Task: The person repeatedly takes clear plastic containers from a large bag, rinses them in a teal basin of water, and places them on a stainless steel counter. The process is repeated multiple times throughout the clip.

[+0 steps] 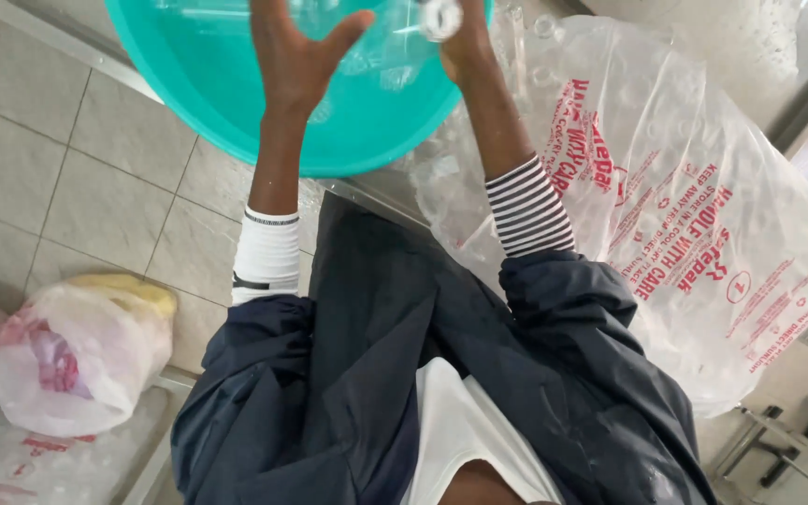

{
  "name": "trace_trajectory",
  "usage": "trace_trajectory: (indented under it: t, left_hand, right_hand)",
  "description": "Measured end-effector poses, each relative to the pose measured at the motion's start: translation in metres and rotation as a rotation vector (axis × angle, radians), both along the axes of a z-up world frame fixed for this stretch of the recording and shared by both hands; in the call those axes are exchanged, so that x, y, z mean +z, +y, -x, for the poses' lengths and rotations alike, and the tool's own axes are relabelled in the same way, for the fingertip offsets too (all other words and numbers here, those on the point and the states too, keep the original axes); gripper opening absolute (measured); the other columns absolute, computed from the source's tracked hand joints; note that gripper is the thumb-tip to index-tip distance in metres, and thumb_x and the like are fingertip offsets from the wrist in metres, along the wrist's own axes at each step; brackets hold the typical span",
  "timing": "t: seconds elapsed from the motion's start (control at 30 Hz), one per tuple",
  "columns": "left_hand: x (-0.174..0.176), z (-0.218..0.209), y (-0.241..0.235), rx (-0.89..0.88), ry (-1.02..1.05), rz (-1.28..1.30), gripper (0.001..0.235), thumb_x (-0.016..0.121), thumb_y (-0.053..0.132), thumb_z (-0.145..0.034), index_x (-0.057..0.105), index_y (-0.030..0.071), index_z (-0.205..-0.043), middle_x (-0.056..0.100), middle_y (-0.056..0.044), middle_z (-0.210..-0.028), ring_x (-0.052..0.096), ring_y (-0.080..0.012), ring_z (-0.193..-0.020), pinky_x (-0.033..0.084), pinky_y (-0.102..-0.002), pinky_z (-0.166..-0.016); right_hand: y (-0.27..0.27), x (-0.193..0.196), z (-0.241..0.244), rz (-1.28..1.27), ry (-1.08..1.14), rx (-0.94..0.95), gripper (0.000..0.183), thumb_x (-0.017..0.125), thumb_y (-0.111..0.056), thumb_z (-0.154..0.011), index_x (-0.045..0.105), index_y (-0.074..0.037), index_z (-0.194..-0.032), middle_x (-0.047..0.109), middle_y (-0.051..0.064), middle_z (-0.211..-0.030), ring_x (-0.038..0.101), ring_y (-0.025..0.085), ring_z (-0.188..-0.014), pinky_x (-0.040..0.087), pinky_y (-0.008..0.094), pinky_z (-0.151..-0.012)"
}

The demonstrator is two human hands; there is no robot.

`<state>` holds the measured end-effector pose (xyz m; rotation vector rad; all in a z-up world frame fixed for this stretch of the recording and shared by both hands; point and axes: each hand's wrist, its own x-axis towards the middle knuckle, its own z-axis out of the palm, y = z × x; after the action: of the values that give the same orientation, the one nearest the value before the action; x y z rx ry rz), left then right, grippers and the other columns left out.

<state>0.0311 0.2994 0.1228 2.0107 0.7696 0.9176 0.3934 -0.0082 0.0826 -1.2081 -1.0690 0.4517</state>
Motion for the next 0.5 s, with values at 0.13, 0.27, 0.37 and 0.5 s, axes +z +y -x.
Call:
trace_trajectory:
  t: [0.13,0.27,0.37,0.5]
  left_hand:
    - [-0.022,0.019,-0.019,0.281,-0.086,0.061,0.102,0.082,0.066,-0.113,0.016,0.028,-0.181,0.015,0.002,-0.191,0.014,-0.0244,-0.184,0.022,-0.054,-0.158]
    - [0.061,0.028,-0.110,-0.035,-0.294,0.217,0.043,0.056,0.046,-0.116,0.059,0.015,-0.145,0.061,-0.004,-0.147,0.060,-0.0235,-0.137,0.055,-0.044,-0.117]
    - [-0.022,0.010,-0.188,-0.503,-0.051,0.570,0.036,0.056,0.028,-0.109,0.066,0.007,-0.137,0.069,-0.013,-0.137,0.068,-0.0291,-0.125,0.054,-0.042,-0.107]
    - [-0.142,-0.051,-0.230,-0.471,0.274,0.253,0.073,0.053,0.017,-0.112,0.018,0.002,-0.174,0.023,-0.025,-0.181,0.025,-0.0427,-0.170,0.021,-0.055,-0.141]
  right_hand:
    - [0.065,0.029,0.075,0.137,0.081,-0.169,0.027,0.052,-0.019,-0.107,0.053,-0.007,-0.131,0.055,0.012,-0.123,0.053,0.025,-0.113,0.041,0.041,-0.101]
    - [0.057,0.066,0.103,0.350,0.202,-0.417,0.012,0.060,-0.010,-0.097,0.066,-0.006,-0.107,0.064,0.007,-0.095,0.061,0.018,-0.086,0.050,0.034,-0.079]
    - [0.022,0.057,0.145,0.768,0.130,-0.443,0.015,0.063,-0.011,-0.096,0.073,-0.011,-0.107,0.074,0.003,-0.098,0.069,0.016,-0.088,0.056,0.032,-0.080]
    - [-0.017,-0.049,0.184,1.390,-0.338,-0.250,0.116,0.091,-0.032,-0.097,0.009,-0.004,-0.174,0.013,0.034,-0.177,0.021,0.059,-0.161,0.034,0.062,-0.126]
